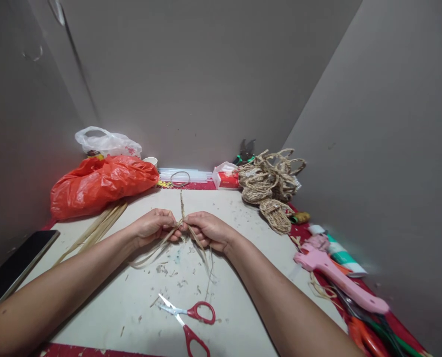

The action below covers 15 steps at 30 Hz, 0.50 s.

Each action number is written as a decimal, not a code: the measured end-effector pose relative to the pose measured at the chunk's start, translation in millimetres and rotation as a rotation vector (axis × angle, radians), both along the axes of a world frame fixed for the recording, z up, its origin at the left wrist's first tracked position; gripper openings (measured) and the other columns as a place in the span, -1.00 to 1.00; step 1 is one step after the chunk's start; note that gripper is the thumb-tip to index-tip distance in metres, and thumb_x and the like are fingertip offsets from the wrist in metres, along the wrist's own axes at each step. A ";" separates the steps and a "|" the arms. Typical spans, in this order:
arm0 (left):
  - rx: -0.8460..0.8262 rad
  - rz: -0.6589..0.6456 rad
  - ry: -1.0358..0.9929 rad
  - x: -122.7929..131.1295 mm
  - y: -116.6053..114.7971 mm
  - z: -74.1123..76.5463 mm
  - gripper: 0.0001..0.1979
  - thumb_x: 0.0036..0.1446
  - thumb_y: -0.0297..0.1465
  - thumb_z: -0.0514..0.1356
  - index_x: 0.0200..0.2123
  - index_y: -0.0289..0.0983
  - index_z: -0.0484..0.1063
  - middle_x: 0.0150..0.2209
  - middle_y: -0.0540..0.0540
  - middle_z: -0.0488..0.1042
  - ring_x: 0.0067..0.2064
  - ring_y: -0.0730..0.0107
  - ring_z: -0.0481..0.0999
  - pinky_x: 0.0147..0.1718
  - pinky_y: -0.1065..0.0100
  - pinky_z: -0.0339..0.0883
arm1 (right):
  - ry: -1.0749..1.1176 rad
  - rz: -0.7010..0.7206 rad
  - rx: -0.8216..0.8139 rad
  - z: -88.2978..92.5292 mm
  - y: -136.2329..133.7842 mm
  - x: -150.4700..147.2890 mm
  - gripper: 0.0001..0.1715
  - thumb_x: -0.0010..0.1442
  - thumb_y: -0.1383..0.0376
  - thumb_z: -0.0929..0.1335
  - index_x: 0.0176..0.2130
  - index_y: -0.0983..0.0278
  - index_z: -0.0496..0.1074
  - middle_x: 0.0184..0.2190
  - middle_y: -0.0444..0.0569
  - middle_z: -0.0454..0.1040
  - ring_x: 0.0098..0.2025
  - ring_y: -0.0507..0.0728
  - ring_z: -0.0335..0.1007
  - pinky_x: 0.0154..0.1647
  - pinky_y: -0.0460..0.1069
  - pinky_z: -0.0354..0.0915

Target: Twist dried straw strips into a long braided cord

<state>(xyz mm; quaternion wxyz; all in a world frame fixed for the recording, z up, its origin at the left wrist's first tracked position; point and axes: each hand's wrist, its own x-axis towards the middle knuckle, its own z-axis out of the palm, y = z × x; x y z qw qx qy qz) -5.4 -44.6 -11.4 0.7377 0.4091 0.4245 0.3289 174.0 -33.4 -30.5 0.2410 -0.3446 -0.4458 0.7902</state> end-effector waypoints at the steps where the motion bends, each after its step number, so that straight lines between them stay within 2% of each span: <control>1: -0.001 0.001 -0.003 -0.2 0.3 -0.9 -0.89 -0.19 -0.62 0.17 -0.61 -0.38 0.26 -0.53 -0.18 0.48 -0.53 0.45 0.48 -0.53 0.45 0.42 | -0.003 -0.001 -0.001 -0.4 0.2 0.3 -0.76 0.08 0.23 0.34 -0.49 0.35 0.29 -0.72 -0.33 -0.09 -0.70 -0.15 -0.35 -0.76 -0.21 -0.33; 6: 0.017 -0.033 0.008 0.6 1.2 -4.2 -0.93 -0.19 -0.59 0.14 -0.60 -0.38 0.27 -0.53 -0.15 0.46 -0.60 0.49 0.42 -0.70 0.51 0.29 | -0.016 -0.005 0.011 0.5 -1.3 0.5 -0.74 0.10 0.20 0.34 -0.48 0.35 0.30 -0.72 -0.34 -0.11 -0.70 -0.15 -0.37 -0.76 -0.21 -0.34; 8: 0.016 -0.028 0.005 1.0 1.6 -4.1 -0.94 -0.17 -0.58 0.13 -0.59 -0.38 0.27 -0.51 -0.16 0.47 -0.59 0.50 0.43 -0.68 0.51 0.30 | -0.035 0.000 0.016 1.7 -2.4 -0.2 -0.73 0.10 0.20 0.34 -0.48 0.35 0.30 -0.72 -0.34 -0.11 -0.70 -0.15 -0.37 -0.76 -0.21 -0.35; 13: 0.064 0.114 -0.043 -1.2 2.4 -0.5 -0.89 -0.17 -0.58 0.14 -0.58 -0.34 0.22 -0.51 -0.13 0.47 -0.56 0.49 0.45 -0.55 0.44 0.36 | -0.026 -0.004 0.001 2.2 -3.1 -1.2 -0.73 0.07 0.20 0.36 -0.49 0.33 0.28 -0.72 -0.33 -0.10 -0.70 -0.15 -0.35 -0.75 -0.21 -0.33; 15: 0.084 0.085 -0.071 -2.7 1.7 0.9 -0.88 -0.16 -0.56 0.17 -0.57 -0.35 0.23 -0.50 -0.12 0.47 -0.55 0.48 0.46 -0.53 0.44 0.35 | -0.024 -0.004 0.004 1.8 -2.9 -1.3 -0.74 0.07 0.20 0.36 -0.48 0.34 0.30 -0.72 -0.33 -0.10 -0.70 -0.15 -0.36 -0.75 -0.21 -0.34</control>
